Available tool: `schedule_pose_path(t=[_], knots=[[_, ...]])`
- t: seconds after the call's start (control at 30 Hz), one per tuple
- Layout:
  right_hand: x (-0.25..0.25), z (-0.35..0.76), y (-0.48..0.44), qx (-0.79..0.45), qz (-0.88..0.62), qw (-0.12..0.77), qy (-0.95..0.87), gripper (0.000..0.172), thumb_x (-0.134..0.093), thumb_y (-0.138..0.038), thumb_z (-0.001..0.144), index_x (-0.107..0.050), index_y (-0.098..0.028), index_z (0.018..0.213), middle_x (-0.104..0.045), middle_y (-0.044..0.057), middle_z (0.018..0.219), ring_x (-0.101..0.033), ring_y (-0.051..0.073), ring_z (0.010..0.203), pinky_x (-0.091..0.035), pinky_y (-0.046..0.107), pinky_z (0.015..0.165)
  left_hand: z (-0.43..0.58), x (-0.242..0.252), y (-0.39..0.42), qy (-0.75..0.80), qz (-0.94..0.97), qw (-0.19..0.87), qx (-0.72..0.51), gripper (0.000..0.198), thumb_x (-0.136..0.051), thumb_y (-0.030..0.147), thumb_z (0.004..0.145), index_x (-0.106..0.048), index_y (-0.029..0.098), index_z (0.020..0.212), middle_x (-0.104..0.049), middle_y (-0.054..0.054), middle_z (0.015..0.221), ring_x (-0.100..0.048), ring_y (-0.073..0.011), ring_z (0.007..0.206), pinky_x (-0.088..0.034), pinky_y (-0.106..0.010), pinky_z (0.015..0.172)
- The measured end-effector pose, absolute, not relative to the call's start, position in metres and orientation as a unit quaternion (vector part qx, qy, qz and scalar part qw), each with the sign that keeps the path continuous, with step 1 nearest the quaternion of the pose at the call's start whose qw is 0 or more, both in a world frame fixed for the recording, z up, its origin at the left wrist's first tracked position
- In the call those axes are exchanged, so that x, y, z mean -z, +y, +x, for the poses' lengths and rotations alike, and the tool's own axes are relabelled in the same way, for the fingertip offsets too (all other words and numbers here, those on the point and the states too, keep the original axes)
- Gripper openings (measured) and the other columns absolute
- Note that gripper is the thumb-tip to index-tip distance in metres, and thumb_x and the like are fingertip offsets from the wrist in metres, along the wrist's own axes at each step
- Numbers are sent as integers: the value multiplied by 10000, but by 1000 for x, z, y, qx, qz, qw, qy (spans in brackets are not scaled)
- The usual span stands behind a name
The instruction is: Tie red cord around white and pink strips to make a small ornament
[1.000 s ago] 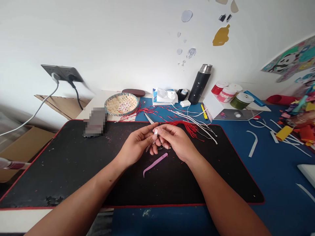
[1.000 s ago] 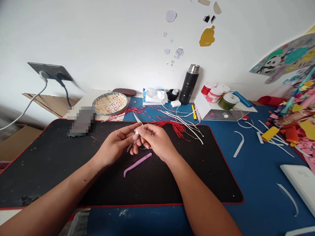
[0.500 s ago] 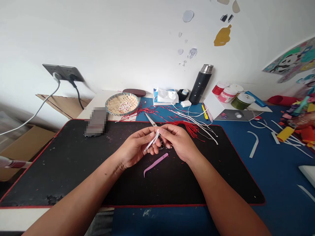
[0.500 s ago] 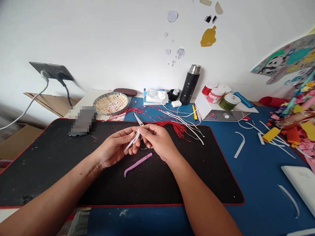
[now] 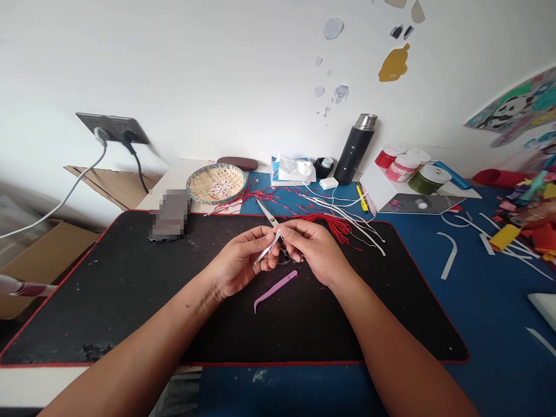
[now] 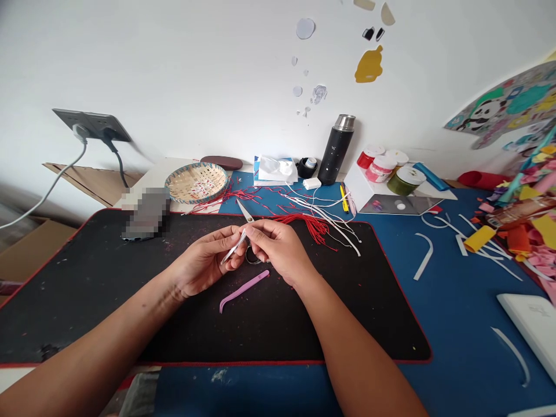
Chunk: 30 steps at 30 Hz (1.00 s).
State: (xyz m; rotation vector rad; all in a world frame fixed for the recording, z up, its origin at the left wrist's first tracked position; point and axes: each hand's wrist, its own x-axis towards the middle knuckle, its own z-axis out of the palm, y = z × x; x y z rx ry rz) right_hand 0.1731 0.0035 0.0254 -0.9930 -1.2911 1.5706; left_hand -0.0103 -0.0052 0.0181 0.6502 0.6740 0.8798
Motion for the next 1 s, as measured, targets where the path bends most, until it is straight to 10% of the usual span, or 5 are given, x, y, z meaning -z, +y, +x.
schedule_pose_path(t=[0.33, 1.0], knots=[[-23, 173, 5, -604, -422, 447, -507, 380, -803, -547, 845, -761, -180, 935, -549, -39, 608, -442, 98, 506, -331, 260, 494, -11, -20, -4, 324, 338, 783, -410, 309, -881, 341, 819, -657, 143, 898, -710, -41, 797, -673, -118, 611, -523, -190, 549], [-14, 174, 9, -558, -457, 498, -482, 326, -797, -499, 859, -762, -179, 908, -503, -54, 553, -436, 103, 487, -315, 255, 483, -10, -19, -14, 465, 665, 430, -395, 104, -644, 307, 984, -597, 218, 1013, -655, 25, 806, -604, -139, 706, -465, -260, 678]])
